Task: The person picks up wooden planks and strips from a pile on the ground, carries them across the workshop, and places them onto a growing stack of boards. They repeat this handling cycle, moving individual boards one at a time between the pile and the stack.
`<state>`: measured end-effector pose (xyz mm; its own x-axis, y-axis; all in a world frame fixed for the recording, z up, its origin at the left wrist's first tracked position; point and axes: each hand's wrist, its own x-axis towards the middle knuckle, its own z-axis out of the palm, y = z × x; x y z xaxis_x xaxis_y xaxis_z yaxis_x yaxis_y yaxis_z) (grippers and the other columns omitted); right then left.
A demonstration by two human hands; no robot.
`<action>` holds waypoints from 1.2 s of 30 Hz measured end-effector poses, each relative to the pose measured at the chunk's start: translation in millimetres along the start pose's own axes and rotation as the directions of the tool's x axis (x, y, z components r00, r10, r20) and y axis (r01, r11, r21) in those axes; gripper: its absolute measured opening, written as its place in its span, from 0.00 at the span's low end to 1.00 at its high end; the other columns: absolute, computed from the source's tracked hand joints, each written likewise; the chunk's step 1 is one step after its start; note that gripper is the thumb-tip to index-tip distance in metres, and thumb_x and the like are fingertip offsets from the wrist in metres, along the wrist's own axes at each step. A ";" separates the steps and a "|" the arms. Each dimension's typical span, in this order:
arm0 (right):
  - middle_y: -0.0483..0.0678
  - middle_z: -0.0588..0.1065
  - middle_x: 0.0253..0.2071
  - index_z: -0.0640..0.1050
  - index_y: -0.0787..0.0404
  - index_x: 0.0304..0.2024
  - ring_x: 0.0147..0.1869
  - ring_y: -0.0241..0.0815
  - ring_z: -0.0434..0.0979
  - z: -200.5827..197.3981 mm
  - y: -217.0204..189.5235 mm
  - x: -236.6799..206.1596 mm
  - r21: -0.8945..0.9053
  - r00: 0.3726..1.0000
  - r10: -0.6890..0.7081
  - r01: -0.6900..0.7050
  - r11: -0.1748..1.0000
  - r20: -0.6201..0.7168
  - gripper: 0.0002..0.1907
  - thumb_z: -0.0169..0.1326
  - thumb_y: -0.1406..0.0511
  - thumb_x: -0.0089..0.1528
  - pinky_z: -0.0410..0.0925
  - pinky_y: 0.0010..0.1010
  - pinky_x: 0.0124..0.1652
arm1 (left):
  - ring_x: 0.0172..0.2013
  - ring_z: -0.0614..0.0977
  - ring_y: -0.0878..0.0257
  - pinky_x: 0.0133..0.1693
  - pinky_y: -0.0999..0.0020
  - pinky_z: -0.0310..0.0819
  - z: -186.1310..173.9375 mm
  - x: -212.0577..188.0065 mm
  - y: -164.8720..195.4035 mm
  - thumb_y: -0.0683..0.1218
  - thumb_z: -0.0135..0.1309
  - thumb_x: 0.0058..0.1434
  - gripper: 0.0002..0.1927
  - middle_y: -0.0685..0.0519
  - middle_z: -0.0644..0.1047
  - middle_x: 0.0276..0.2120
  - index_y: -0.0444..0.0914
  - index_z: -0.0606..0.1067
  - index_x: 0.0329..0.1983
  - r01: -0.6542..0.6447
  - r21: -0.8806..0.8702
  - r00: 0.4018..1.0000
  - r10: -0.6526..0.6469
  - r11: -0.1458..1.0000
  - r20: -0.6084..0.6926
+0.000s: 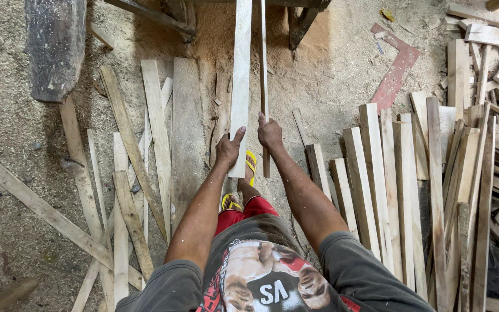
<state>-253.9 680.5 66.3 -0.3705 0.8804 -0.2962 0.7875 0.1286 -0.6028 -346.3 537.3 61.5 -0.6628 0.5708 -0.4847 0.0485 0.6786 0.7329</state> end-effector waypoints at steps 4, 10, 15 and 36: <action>0.74 0.76 0.42 0.79 0.71 0.43 0.51 0.74 0.77 -0.2 3.6 -7.8 -0.001 1.000 0.009 -0.009 1.000 0.006 0.38 0.37 0.43 0.70 0.68 0.57 0.54 | 0.44 0.84 0.42 0.49 0.50 0.77 0.0 -5.4 -5.8 0.80 0.43 0.58 0.49 0.33 0.81 0.41 0.29 0.76 0.46 0.002 0.004 1.000 -0.002 1.000 0.006; 0.74 0.76 0.41 0.79 0.72 0.42 0.51 0.73 0.77 1.2 12.0 -16.0 -0.036 1.000 -0.010 0.011 0.999 0.015 0.38 0.36 0.43 0.70 0.69 0.57 0.53 | 0.45 0.84 0.42 0.49 0.50 0.77 0.5 -15.6 -11.4 0.81 0.41 0.57 0.49 0.34 0.81 0.41 0.30 0.76 0.48 0.019 0.014 1.000 -0.019 1.000 0.012; 0.74 0.76 0.41 0.79 0.72 0.42 0.51 0.73 0.77 0.3 14.7 -25.4 -0.052 0.999 -0.037 0.037 0.998 -0.010 0.38 0.37 0.43 0.71 0.68 0.57 0.54 | 0.45 0.84 0.42 0.50 0.49 0.77 -0.3 -22.8 -16.0 0.81 0.43 0.56 0.50 0.35 0.81 0.41 0.31 0.77 0.47 0.005 -0.006 1.000 -0.005 1.000 0.003; 0.71 0.78 0.39 0.80 0.68 0.42 0.49 0.72 0.78 2.4 34.3 -59.5 -0.004 1.000 -0.007 0.007 1.000 0.001 0.34 0.40 0.44 0.70 0.70 0.56 0.52 | 0.46 0.84 0.40 0.51 0.50 0.76 -3.4 -51.7 -40.7 0.81 0.42 0.58 0.49 0.33 0.81 0.42 0.31 0.79 0.47 0.006 0.046 1.000 -0.006 0.999 0.000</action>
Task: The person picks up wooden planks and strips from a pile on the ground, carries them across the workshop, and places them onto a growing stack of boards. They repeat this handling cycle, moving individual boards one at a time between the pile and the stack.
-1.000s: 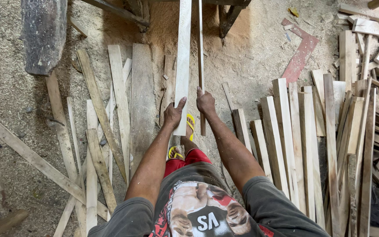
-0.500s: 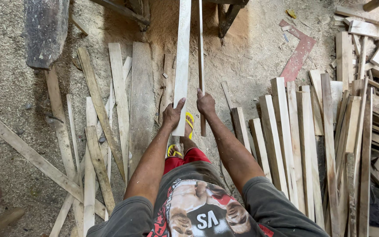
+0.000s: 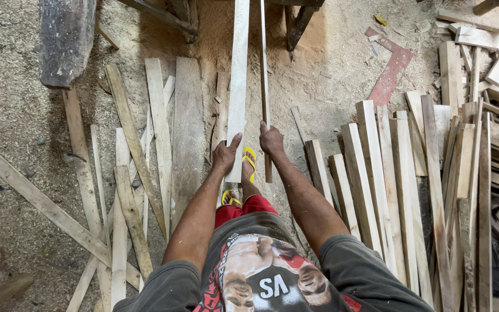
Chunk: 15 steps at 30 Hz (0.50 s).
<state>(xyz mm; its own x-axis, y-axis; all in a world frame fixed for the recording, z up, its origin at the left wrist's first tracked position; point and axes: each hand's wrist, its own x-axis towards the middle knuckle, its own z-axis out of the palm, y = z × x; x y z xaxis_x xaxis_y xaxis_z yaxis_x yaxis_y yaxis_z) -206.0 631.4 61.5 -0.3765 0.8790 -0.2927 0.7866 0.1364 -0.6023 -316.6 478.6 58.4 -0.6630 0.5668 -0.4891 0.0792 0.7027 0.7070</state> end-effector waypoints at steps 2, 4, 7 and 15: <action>0.71 0.78 0.39 0.80 0.68 0.42 0.49 0.71 0.79 0.4 1.2 -3.2 0.000 1.000 0.011 -0.011 1.000 0.000 0.34 0.40 0.44 0.69 0.70 0.56 0.52 | 0.46 0.84 0.40 0.51 0.50 0.76 0.3 -2.9 -2.7 0.81 0.42 0.58 0.50 0.33 0.81 0.42 0.31 0.79 0.47 -0.005 0.006 1.000 0.005 1.000 0.006; 0.71 0.78 0.39 0.80 0.68 0.42 0.49 0.71 0.78 1.0 2.6 -6.4 -0.006 1.000 0.012 -0.012 1.000 -0.013 0.34 0.41 0.44 0.69 0.70 0.56 0.52 | 0.47 0.83 0.40 0.51 0.50 0.76 0.7 -6.1 -5.0 0.81 0.42 0.58 0.50 0.33 0.81 0.42 0.30 0.79 0.47 -0.022 0.014 1.000 0.022 1.000 -0.001; 0.70 0.78 0.38 0.81 0.68 0.41 0.49 0.71 0.79 1.4 6.0 -11.4 0.018 1.000 0.014 -0.014 1.000 -0.004 0.33 0.41 0.45 0.69 0.70 0.56 0.51 | 0.47 0.83 0.40 0.50 0.50 0.76 1.1 -11.2 -7.8 0.82 0.41 0.56 0.50 0.34 0.81 0.42 0.31 0.79 0.47 -0.014 -0.018 1.000 0.014 1.000 0.005; 0.71 0.77 0.39 0.81 0.68 0.40 0.49 0.72 0.77 0.2 13.6 -23.7 -0.012 0.999 -0.023 0.023 1.000 -0.038 0.34 0.41 0.45 0.69 0.69 0.57 0.52 | 0.46 0.84 0.41 0.49 0.51 0.77 1.0 -22.5 -15.8 0.81 0.43 0.56 0.51 0.33 0.81 0.43 0.30 0.78 0.48 -0.006 -0.044 1.000 0.007 0.999 0.008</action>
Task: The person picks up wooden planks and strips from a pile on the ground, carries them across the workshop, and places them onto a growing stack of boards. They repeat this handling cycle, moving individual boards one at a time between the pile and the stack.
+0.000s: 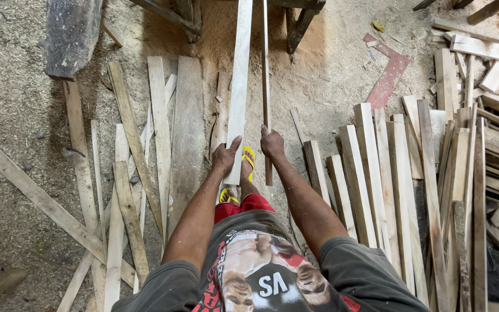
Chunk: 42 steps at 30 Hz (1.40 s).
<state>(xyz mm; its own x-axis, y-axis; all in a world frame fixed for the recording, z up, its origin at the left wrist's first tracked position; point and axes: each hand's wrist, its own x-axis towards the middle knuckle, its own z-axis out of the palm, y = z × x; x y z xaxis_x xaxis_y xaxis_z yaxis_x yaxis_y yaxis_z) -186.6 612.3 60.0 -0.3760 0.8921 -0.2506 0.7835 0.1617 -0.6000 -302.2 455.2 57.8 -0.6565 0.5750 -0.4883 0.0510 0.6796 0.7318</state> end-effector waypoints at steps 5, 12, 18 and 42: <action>0.71 0.77 0.39 0.81 0.68 0.40 0.49 0.71 0.78 -2.1 1.3 -9.3 0.003 1.000 0.004 -0.004 1.000 0.006 0.34 0.41 0.45 0.69 0.69 0.57 0.52 | 0.45 0.84 0.42 0.49 0.51 0.77 -1.4 -9.6 -2.1 0.81 0.43 0.57 0.50 0.33 0.81 0.42 0.29 0.79 0.47 0.009 0.013 1.000 -0.009 1.000 0.001; 0.71 0.77 0.39 0.80 0.68 0.41 0.50 0.72 0.78 -2.9 7.0 -25.5 -0.008 1.000 -0.025 0.025 1.000 -0.008 0.33 0.41 0.45 0.70 0.69 0.57 0.52 | 0.44 0.85 0.43 0.47 0.52 0.79 -2.2 -28.2 -6.1 0.81 0.44 0.56 0.50 0.33 0.81 0.41 0.28 0.79 0.46 0.026 -0.001 1.000 -0.025 1.000 0.015; 0.70 0.78 0.39 0.80 0.67 0.42 0.50 0.71 0.78 -4.1 11.0 -39.1 0.025 1.000 0.009 -0.009 1.000 0.014 0.34 0.40 0.44 0.69 0.69 0.56 0.52 | 0.46 0.84 0.42 0.48 0.51 0.78 -1.5 -38.0 -15.3 0.81 0.43 0.57 0.51 0.33 0.80 0.44 0.28 0.77 0.49 0.028 0.016 0.999 -0.028 0.999 0.016; 0.73 0.76 0.42 0.79 0.70 0.43 0.52 0.73 0.76 -1.5 32.1 -92.4 0.002 1.000 0.006 -0.006 1.000 0.009 0.34 0.40 0.45 0.70 0.68 0.56 0.54 | 0.48 0.82 0.39 0.52 0.50 0.75 -1.2 -85.1 -44.2 0.82 0.41 0.56 0.52 0.32 0.81 0.44 0.29 0.78 0.49 -0.001 0.059 1.000 0.001 0.998 0.000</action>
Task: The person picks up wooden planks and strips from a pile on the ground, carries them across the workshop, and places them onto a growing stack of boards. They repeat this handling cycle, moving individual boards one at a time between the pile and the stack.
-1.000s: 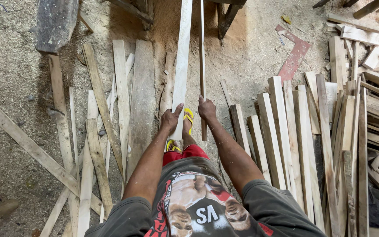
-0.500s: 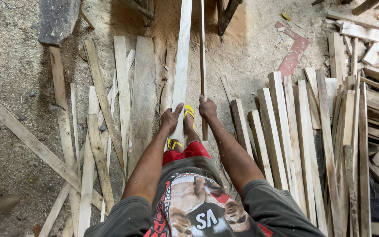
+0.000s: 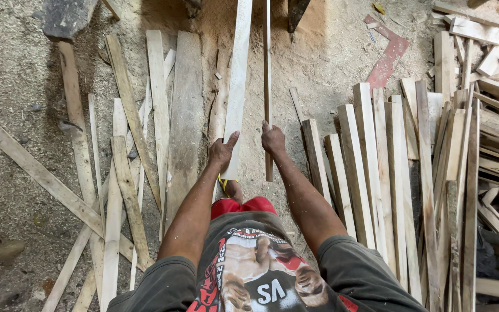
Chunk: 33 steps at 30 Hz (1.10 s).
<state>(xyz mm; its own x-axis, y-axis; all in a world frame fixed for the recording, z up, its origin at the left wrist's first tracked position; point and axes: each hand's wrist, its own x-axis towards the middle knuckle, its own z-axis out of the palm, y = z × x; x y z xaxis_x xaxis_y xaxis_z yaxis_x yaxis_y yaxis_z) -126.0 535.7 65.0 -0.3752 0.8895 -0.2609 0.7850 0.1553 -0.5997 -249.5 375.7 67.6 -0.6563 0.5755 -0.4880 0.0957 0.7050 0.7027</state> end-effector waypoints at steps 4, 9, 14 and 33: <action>0.74 0.75 0.43 0.77 0.73 0.46 0.52 0.72 0.76 -2.2 4.7 -7.3 -0.023 0.999 0.002 -0.001 1.000 0.037 0.36 0.38 0.44 0.71 0.67 0.56 0.54 | 0.43 0.85 0.44 0.47 0.50 0.78 1.8 -6.9 -8.4 0.82 0.37 0.56 0.52 0.36 0.82 0.39 0.30 0.78 0.46 -0.003 0.000 0.999 0.003 1.000 0.043; 0.74 0.76 0.44 0.78 0.73 0.46 0.53 0.73 0.76 -2.3 11.7 -17.8 -0.063 0.999 -0.041 0.042 0.997 0.014 0.37 0.38 0.45 0.71 0.67 0.56 0.55 | 0.42 0.84 0.44 0.46 0.49 0.78 2.2 -14.4 -15.6 0.83 0.38 0.57 0.52 0.36 0.80 0.38 0.30 0.77 0.45 -0.017 0.021 1.000 0.017 1.000 0.021; 0.73 0.76 0.45 0.78 0.72 0.47 0.52 0.73 0.76 -2.6 14.2 -26.7 -0.069 1.000 -0.021 0.022 0.997 0.018 0.37 0.37 0.44 0.70 0.67 0.57 0.54 | 0.42 0.84 0.43 0.46 0.49 0.78 1.1 -27.0 -17.8 0.82 0.39 0.57 0.51 0.35 0.81 0.39 0.30 0.77 0.45 -0.011 -0.004 0.999 0.011 1.000 0.030; 0.71 0.76 0.43 0.79 0.70 0.45 0.50 0.71 0.77 -6.7 24.7 -64.8 -0.022 0.999 -0.002 0.003 1.000 0.043 0.37 0.35 0.44 0.70 0.68 0.57 0.53 | 0.41 0.85 0.44 0.47 0.50 0.79 3.0 -58.2 -37.7 0.83 0.39 0.55 0.53 0.34 0.81 0.38 0.28 0.78 0.43 -0.001 -0.016 1.000 0.001 1.000 0.019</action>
<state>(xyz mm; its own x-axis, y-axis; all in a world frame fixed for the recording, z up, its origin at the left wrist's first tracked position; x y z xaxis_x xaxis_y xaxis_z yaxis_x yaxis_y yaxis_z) -78.9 484.8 72.2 -0.3978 0.8697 -0.2923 0.7947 0.1675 -0.5834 -212.6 316.8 67.9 -0.6420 0.5840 -0.4969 0.0844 0.6979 0.7112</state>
